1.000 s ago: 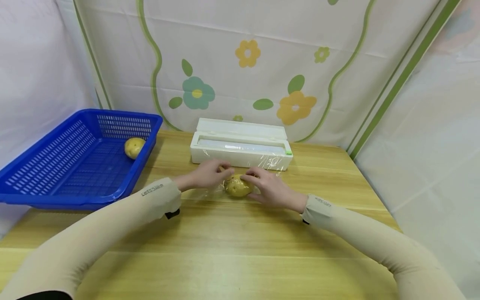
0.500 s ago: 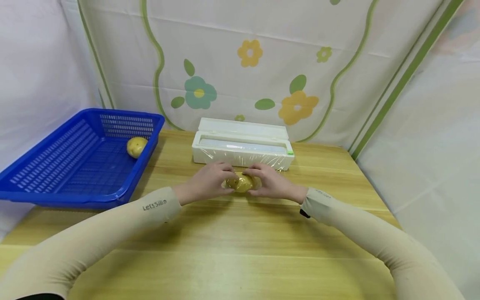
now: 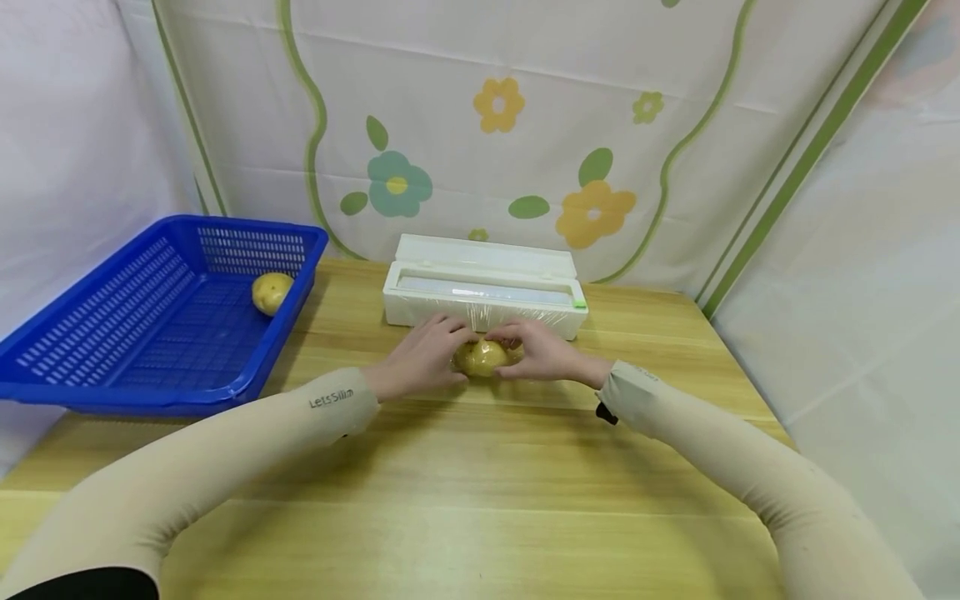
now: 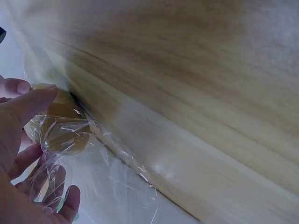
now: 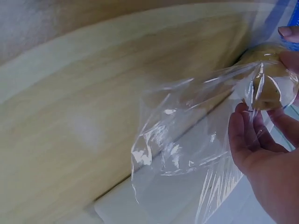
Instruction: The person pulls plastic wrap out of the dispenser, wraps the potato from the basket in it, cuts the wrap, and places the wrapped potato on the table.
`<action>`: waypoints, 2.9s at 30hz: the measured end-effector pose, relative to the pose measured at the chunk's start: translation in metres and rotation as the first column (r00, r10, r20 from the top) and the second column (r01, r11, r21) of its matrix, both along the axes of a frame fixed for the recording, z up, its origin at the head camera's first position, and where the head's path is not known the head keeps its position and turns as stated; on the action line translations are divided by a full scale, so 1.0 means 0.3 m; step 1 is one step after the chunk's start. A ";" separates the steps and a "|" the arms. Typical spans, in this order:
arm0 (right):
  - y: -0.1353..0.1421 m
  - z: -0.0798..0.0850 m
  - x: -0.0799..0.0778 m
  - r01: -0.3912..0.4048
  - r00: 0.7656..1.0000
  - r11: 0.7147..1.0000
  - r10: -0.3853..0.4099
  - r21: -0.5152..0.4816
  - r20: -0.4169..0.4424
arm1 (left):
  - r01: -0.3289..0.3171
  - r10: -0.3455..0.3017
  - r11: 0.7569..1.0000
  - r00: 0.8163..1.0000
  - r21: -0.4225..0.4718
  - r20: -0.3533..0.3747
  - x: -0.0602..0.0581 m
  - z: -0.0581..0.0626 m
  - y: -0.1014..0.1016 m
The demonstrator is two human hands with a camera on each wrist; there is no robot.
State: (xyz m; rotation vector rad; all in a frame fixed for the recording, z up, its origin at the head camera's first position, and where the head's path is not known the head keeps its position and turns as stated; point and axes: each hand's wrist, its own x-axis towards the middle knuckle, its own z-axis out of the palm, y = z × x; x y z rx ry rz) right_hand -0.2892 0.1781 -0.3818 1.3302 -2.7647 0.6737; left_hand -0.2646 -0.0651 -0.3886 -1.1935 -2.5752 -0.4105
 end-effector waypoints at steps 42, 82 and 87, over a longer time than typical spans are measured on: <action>-0.049 -0.020 0.025 0.085 0.934 0.996 -0.087 -0.019 -0.346 | -0.016 0.014 1.000 0.983 0.011 0.183 -0.110 -0.016 -0.008; -0.033 -0.025 0.003 0.204 0.937 0.979 -0.189 0.021 -0.295 | -0.172 0.154 0.983 0.965 0.070 0.213 -0.135 -0.032 -0.025; -0.042 -0.030 0.000 0.268 0.913 0.961 -0.231 0.067 -0.338 | -0.160 0.134 0.980 0.969 0.115 0.207 -0.143 -0.029 -0.030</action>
